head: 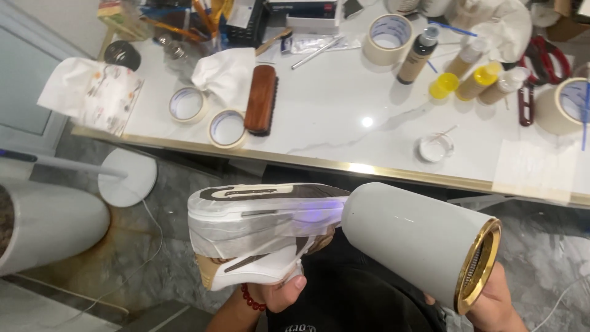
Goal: The person holds a sneaker with masking tape protecting parts of it and paints its midsole edge with a small brush. They dip the brush into a small dish on the counter to reload it and periodically dry the painted shoe with a hair dryer.
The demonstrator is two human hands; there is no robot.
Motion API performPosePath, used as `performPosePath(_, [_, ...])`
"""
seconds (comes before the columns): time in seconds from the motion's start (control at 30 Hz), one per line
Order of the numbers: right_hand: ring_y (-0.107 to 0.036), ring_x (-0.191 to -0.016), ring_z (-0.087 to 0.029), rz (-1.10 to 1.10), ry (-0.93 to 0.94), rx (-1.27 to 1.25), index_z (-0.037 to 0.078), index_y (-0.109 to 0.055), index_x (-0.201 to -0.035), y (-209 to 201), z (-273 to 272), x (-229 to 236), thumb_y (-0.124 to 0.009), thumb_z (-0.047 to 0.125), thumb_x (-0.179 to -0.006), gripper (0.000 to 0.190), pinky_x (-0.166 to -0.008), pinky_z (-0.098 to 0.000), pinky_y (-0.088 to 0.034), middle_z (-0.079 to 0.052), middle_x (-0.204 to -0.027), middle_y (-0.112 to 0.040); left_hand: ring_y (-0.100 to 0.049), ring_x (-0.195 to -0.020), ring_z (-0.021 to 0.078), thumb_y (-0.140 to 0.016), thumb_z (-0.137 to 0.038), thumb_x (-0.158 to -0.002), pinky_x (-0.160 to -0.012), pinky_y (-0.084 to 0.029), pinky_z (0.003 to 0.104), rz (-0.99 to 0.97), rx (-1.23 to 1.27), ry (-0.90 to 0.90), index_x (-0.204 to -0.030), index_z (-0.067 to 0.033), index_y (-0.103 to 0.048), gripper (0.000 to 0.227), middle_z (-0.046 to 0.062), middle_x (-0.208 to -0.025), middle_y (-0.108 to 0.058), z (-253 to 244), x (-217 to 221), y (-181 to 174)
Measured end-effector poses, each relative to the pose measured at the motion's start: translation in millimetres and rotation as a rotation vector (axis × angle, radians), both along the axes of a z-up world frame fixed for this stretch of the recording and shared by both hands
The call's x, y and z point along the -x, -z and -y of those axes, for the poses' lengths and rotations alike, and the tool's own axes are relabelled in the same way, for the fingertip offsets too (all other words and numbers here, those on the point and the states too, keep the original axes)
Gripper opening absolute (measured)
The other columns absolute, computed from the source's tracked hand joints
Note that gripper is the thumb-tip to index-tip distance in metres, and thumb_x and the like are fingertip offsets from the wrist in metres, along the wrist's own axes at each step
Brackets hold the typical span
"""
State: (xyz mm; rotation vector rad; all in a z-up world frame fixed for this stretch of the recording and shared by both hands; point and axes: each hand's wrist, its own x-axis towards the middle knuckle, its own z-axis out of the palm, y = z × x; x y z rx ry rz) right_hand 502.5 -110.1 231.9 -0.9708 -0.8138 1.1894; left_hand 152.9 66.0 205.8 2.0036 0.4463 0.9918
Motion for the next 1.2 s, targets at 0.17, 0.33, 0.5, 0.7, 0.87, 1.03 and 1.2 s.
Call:
performPosePath(0.17, [-0.070,-0.072,-0.027,0.023,-0.116,-0.021,-0.013,-0.069,-0.114,26,11,-13,-0.070,0.007,-0.093,0.029,-0.061,-0.0413,-0.061,-0.023,-0.091,-0.072,-0.028,-0.158,0.0381,-0.058,-0.029,-0.090,-0.133,-0.028,0.051,0.111,-0.026,-0.035,-0.160,0.0036,-0.024,0.084,0.026,-0.166,-0.027,-8,-9,-24])
performPosePath(0.33, [-0.073,-0.078,-0.033,0.014,-0.179,0.039,-0.014,-0.056,-0.133,6,6,-11,-0.079,0.003,-0.088,0.053,-0.064,-0.0476,-0.062,-0.027,-0.098,-0.072,-0.027,-0.160,0.0391,-0.057,-0.027,-0.094,-0.135,-0.027,0.052,0.011,-0.100,-0.080,-0.159,0.0037,-0.029,0.077,0.026,-0.168,-0.028,-11,-1,-23])
performPosePath(0.5, [-0.070,-0.106,-0.032,0.337,-0.095,0.617,-0.003,-0.056,-0.132,18,7,-11,-0.076,0.003,-0.071,0.065,-0.092,-0.0489,-0.055,-0.023,-0.113,-0.071,-0.057,-0.132,0.0352,-0.058,-0.025,-0.096,-0.112,-0.050,0.045,0.015,-0.114,-0.144,-0.137,0.0058,-0.054,0.052,0.023,-0.145,-0.054,-13,3,-23])
performPosePath(0.7, [-0.071,-0.100,-0.029,0.740,-0.103,0.123,-0.009,-0.069,-0.112,-7,-15,-1,-0.069,0.008,-0.078,0.037,-0.086,-0.0443,-0.053,-0.020,-0.108,-0.072,-0.068,-0.091,0.0197,-0.061,-0.026,-0.096,-0.088,-0.058,0.037,-0.036,0.106,-0.026,-0.098,-0.0033,-0.070,0.025,0.004,-0.091,-0.068,-9,22,8])
performPosePath(0.87, [-0.063,-0.065,-0.015,0.666,-0.159,-0.030,0.005,-0.068,-0.087,7,-25,-15,-0.066,0.010,-0.085,0.006,-0.056,-0.0340,-0.048,-0.003,-0.076,-0.068,-0.065,-0.094,0.0243,-0.055,-0.024,-0.100,-0.089,-0.056,0.038,0.082,0.039,-0.010,-0.104,0.0038,-0.065,0.030,0.013,-0.096,-0.067,-22,3,-42])
performPosePath(1.03, [-0.053,-0.056,-0.016,0.605,-0.085,-0.040,0.004,-0.065,-0.076,8,-26,-14,-0.055,0.005,-0.079,0.011,-0.051,-0.0336,-0.043,-0.004,-0.066,-0.067,-0.070,-0.064,0.0154,-0.059,-0.028,-0.092,-0.072,-0.061,0.032,-0.313,0.486,0.073,-0.106,-0.0007,-0.075,0.034,0.003,-0.060,-0.065,-18,26,-3])
performPosePath(1.2, [-0.059,-0.066,-0.015,0.793,-0.078,-0.075,0.013,-0.070,-0.079,48,-5,-48,-0.061,0.011,-0.082,0.009,-0.064,-0.0324,-0.046,0.000,-0.081,-0.065,-0.066,-0.106,0.0272,-0.054,-0.019,-0.097,-0.096,-0.058,0.038,0.049,0.163,0.086,-0.113,0.0072,-0.064,0.032,0.018,-0.110,-0.068,-42,-1,-66])
